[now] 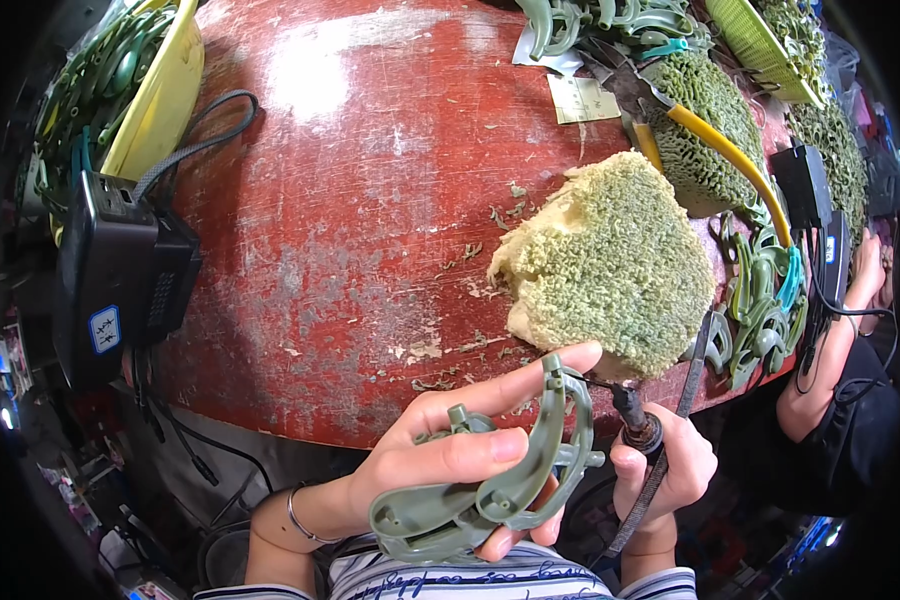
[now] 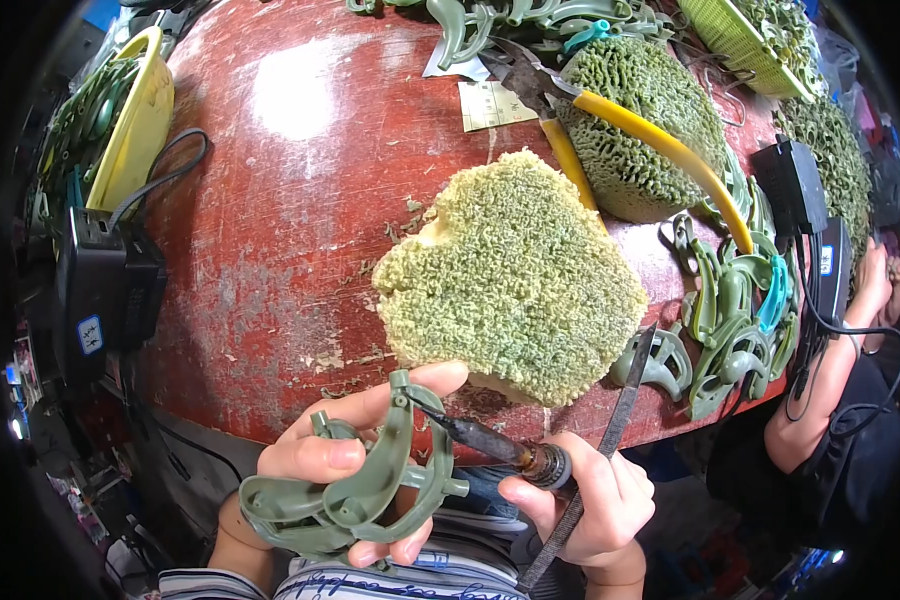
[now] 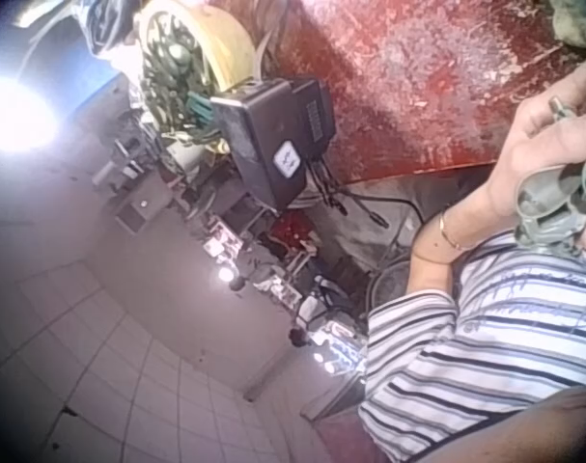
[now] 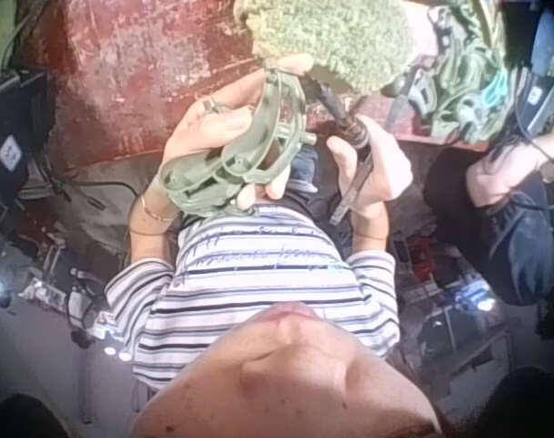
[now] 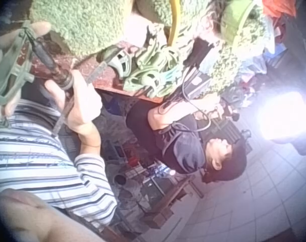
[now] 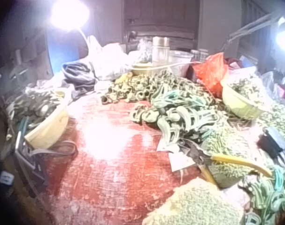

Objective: The recorder uses a handheld heat tool to trim or smooth green plastic/foam components at a production workbench.

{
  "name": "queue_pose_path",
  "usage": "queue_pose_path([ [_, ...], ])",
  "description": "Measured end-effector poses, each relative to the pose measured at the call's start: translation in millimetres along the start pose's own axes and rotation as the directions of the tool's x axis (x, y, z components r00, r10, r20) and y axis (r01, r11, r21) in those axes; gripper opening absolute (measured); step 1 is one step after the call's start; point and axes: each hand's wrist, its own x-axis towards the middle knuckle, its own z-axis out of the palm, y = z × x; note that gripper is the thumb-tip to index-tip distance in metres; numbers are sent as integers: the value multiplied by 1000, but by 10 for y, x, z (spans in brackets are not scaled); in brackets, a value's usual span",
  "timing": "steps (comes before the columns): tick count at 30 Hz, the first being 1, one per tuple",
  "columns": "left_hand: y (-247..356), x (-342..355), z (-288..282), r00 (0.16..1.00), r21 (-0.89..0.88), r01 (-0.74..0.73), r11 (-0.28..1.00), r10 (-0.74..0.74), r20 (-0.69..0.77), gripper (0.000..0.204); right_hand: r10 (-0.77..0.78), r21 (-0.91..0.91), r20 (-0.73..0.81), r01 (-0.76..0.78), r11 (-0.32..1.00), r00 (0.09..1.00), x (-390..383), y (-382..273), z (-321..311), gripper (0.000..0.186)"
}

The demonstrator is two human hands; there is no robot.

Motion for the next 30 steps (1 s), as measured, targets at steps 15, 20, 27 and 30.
queue_pose_path([
  [15,-1,-15,-6,1000,25,-9,1000,9,-22,59,111,102,-4,-110,989,994,-111,33,32,43],
  [20,-20,17,-48,999,-13,-15,1000,15,40,59,305,162,-191,-276,947,933,-157,64,5,45],
  [27,-3,-36,81,997,233,-40,972,53,-48,56,260,-116,-148,-278,953,954,-46,74,-75,34],
  [30,-56,-14,107,986,438,-99,893,148,-78,57,246,-19,-221,-256,967,944,-123,112,-99,31],
])
